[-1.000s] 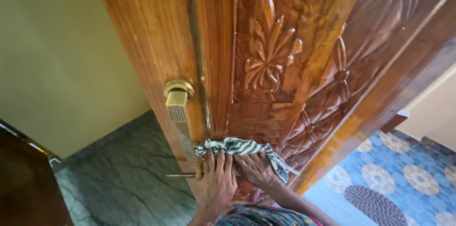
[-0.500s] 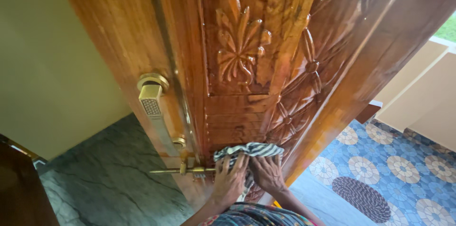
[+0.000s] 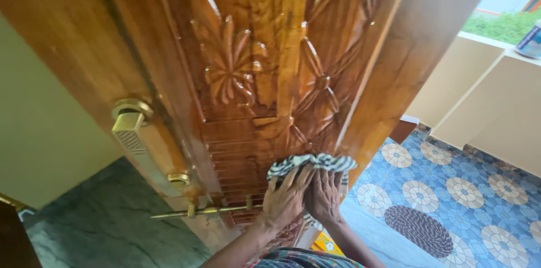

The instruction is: The person wipes the surface of a wooden door with a striped cloth. They repeatedly rub the door's carved panels and the door handle area, moving the cloth up and down and side to side across the surface.

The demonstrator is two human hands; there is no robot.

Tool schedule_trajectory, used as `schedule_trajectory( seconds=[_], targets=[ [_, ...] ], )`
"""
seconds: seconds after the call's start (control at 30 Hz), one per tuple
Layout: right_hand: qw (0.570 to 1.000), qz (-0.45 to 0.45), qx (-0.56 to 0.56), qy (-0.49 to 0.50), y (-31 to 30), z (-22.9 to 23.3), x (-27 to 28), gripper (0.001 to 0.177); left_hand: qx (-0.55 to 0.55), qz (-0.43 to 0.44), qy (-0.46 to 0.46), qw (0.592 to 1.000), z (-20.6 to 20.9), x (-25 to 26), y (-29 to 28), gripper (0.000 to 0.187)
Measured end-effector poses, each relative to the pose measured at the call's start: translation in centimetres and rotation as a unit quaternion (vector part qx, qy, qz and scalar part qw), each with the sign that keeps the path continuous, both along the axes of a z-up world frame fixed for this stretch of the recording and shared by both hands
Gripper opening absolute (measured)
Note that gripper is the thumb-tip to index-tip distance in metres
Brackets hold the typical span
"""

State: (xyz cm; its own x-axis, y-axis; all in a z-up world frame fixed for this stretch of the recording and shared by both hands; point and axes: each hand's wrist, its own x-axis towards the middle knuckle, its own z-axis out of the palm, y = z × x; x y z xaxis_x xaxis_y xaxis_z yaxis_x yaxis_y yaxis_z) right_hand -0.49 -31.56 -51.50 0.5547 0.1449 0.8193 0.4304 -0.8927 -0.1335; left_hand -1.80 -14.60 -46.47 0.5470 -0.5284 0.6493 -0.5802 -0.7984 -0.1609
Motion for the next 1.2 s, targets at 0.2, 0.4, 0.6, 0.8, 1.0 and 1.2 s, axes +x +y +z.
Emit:
schedule_trajectory(
  seconds=[0.2, 0.4, 0.6, 0.8, 1.0, 1.2],
  targets=[
    [0.999, -0.031, 0.033, -0.025, -1.8, 5.5, 1.8, 0.071, 0.020, 0.073, -0.117, 0.990, 7.6, 0.9, -2.9, 0.070],
    [0.997, -0.026, 0.047, -0.057, -3.3, 8.1, 2.0, 0.072, 0.022, 0.059, -0.132, 0.989, 9.8, 1.2, -4.6, 0.072],
    [0.997, 0.024, 0.031, -0.059, -1.9, 6.1, 1.8, 0.074, -0.003, 0.036, -0.064, 0.997, 7.0, 0.6, -1.8, 0.065],
    [0.997, 0.028, -0.069, -0.021, 2.8, 7.3, 1.9, 0.070, -0.105, 0.090, -0.066, 0.988, 5.1, -0.3, 2.9, 0.053],
    [0.989, 0.062, -0.127, -0.045, 8.9, 11.2, 1.5, 0.064, -0.143, 0.156, -0.061, 0.976, 6.8, -1.7, 7.9, 0.055],
    [0.977, 0.114, -0.152, -0.096, 14.3, 13.2, 1.3, 0.059, -0.173, 0.186, -0.033, 0.967, 8.6, -3.1, 12.5, 0.060]
  ],
)
